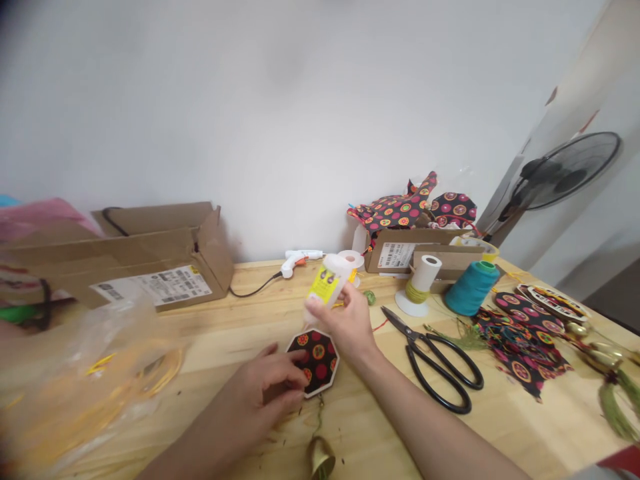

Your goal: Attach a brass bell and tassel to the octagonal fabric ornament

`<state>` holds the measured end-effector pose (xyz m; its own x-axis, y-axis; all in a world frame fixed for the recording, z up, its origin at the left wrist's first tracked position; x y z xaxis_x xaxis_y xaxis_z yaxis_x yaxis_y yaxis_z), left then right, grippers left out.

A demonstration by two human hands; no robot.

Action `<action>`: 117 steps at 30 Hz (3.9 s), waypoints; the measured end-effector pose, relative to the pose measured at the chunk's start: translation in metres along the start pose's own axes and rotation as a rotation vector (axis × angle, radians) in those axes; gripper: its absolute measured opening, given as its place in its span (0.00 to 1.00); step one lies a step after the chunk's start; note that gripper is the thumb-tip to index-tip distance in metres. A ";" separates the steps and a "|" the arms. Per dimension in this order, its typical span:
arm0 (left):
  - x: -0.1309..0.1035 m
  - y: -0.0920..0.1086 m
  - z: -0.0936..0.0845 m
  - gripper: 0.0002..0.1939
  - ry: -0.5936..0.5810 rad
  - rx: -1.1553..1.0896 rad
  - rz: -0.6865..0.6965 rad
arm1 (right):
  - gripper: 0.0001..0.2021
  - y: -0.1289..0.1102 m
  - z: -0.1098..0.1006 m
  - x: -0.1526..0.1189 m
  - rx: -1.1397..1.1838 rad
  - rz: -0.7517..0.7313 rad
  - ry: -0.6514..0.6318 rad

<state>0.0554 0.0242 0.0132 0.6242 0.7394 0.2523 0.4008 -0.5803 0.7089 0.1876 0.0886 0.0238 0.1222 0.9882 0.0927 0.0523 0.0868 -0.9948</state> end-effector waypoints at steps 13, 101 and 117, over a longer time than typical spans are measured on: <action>0.014 -0.024 -0.029 0.06 0.307 0.233 -0.067 | 0.14 0.017 -0.008 0.016 0.417 0.142 0.069; 0.013 -0.026 -0.035 0.10 0.302 0.229 0.083 | 0.13 0.022 -0.003 0.020 0.815 0.336 -0.176; 0.009 -0.008 -0.047 0.11 0.394 0.225 0.066 | 0.13 0.005 -0.005 0.012 1.119 0.478 -0.465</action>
<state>0.0259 0.0519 0.0407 0.3682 0.7463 0.5545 0.5313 -0.6583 0.5333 0.1943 0.1005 0.0199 -0.4656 0.8817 -0.0761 -0.7777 -0.4486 -0.4403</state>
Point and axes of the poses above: each hand's wrist, its own x-axis towards the middle knuckle, its own z-axis out of the palm, y = z × x, the point moved 5 cm from there along x, towards the middle knuckle, and after that the axes turned 15 degrees about z, right-handed, at the moved point
